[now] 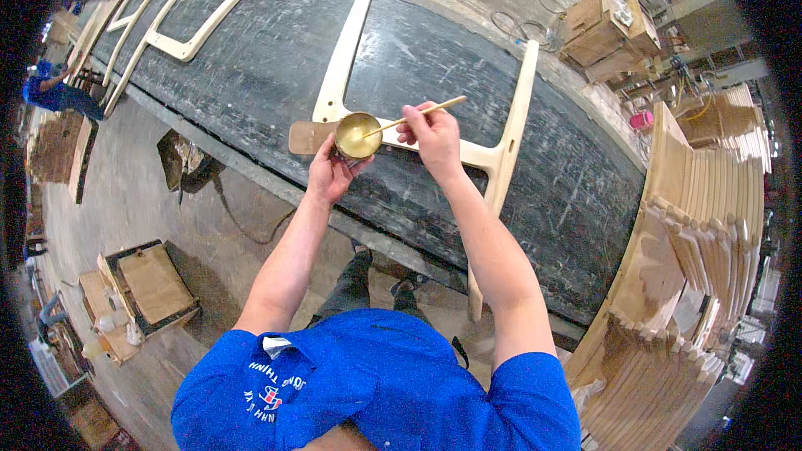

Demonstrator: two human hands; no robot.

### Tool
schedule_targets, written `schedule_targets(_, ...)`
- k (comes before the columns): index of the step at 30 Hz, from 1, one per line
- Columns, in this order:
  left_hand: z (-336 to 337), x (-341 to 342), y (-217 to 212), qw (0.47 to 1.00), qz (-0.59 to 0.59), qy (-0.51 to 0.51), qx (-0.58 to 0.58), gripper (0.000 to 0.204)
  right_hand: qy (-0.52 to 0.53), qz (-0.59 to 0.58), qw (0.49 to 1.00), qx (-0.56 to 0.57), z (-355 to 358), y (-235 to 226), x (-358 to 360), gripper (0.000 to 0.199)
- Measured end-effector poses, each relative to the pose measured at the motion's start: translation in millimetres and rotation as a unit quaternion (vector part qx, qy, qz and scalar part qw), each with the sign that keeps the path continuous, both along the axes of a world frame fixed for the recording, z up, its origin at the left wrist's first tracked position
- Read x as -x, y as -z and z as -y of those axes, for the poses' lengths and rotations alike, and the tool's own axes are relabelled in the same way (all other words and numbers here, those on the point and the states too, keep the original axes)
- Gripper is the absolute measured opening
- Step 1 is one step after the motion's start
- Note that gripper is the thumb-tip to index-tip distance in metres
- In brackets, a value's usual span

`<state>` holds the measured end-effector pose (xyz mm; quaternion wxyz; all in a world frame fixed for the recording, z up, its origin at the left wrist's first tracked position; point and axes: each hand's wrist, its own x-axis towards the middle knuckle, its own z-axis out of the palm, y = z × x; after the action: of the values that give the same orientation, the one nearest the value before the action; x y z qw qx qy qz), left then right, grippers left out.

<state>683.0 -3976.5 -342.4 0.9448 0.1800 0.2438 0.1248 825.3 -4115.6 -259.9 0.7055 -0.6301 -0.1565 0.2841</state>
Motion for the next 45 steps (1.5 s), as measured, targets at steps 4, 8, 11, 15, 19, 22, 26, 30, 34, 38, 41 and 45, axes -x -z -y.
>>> schedule_targets(4, 36.6, -10.1, 1.2, 1.000, 0.000, 0.006, 0.018, 0.043, 0.048, -0.133, 0.983, -0.114, 65.5, 4.7, -11.5, 0.016)
schedule_targets(8, 50.8, -26.0, 0.3, 0.999, 0.021, 0.006, 0.030, 0.042, 0.088, -0.194, 0.959, -0.187, 94.6, 13.0, -12.1, 0.009)
schedule_targets(11, 75.0, -44.0, -6.6, 1.000, 0.006, 0.014, 0.017, 0.042, 0.129, -0.215, 0.947, -0.200, 116.9, 31.3, -14.4, 0.008)
schedule_targets(15, 99.9, -66.8, -1.3, 0.998, 0.037, 0.047, 0.024, 0.043, 0.220, -0.273, 0.929, -0.118, 129.0, 52.0, -18.1, 0.017)
schedule_targets(19, 112.9, -79.9, 14.8, 0.996, 0.047, 0.059, 0.045, 0.043, 0.225, -0.223, 0.938, -0.138, 140.6, 43.5, -37.1, 0.019)
schedule_targets(22, 102.6, -72.0, 30.8, 0.998, 0.032, 0.034, 0.048, 0.044, 0.160, -0.016, 0.982, -0.096, 147.8, 25.8, -55.8, 0.019)
schedule_targets(26, 81.2, -39.3, 36.6, 0.999, -0.019, -0.012, 0.049, 0.044, 0.069, 0.171, 0.980, 0.076, 140.7, 20.1, -61.1, 0.018)
schedule_targets(30, 65.1, -4.8, 43.3, 0.998, -0.035, -0.045, 0.022, 0.045, 0.002, 0.314, 0.937, 0.156, 124.3, 32.4, -60.0, 0.020)
schedule_targets(34, 57.9, 22.1, 48.0, 0.996, -0.040, -0.075, 0.025, 0.043, -0.029, 0.355, 0.914, 0.196, 117.4, 42.0, -60.0, 0.020)
schedule_targets(38, 61.7, 32.9, 48.1, 0.994, -0.067, -0.081, 0.025, 0.042, -0.050, 0.358, 0.911, 0.200, 115.3, 56.2, -61.9, 0.019)
schedule_targets(41, 60.9, 38.1, 51.9, 0.994, -0.062, -0.085, 0.011, 0.042, -0.066, 0.354, 0.905, 0.225, 107.0, 59.7, -57.1, 0.019)
schedule_targets(45, 60.5, 39.0, 51.1, 0.996, -0.046, -0.080, 0.011, 0.043, -0.064, 0.397, 0.890, 0.215, 110.2, 52.7, -70.3, 0.019)
